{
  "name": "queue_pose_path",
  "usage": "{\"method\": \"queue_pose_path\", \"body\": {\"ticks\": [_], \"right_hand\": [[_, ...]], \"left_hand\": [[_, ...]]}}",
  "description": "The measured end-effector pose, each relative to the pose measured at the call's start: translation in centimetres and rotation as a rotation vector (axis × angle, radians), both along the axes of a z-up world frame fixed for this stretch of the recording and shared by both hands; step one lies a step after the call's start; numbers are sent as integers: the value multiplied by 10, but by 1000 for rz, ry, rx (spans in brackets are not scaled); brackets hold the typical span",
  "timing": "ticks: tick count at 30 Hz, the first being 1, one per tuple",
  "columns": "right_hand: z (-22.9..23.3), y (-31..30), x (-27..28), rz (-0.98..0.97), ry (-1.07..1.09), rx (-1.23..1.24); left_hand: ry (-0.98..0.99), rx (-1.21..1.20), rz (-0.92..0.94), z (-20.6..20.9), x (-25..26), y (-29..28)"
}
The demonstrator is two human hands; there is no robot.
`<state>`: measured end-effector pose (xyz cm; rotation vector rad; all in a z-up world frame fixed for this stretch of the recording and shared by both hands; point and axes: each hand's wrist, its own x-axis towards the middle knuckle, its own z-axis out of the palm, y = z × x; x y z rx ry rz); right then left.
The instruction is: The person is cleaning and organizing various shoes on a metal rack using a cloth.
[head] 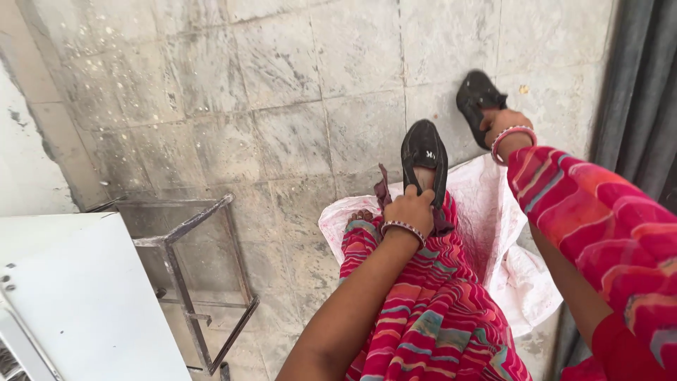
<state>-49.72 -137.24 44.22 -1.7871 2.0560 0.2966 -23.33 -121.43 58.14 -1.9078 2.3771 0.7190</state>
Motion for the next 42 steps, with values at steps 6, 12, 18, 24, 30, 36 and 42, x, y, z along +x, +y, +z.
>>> {"method": "queue_pose_path", "body": {"ticks": [6,12,18,24,30,36,42], "right_hand": [[139,66,68,-304,-597,-295],[239,142,124,-670,-1491,-174],[348,203,145,-353,-1560,26],[418,222,161,-72,-1572,149],[469,291,227,40,-1106,223],[454,341,288,71,-1295,442],[434,430,375,205,-1248,621]], "left_hand": [[-57,2,-103,74,12,70],[-97,-13,-213,188,6,128],[-118,-327,-218,251,-1,158],[-7,-488,-46,340,8,212],[-114,-386,118,305,39,233],[-72,-288,224,337,105,314],[-87,-229,318,288,179,392]]}}
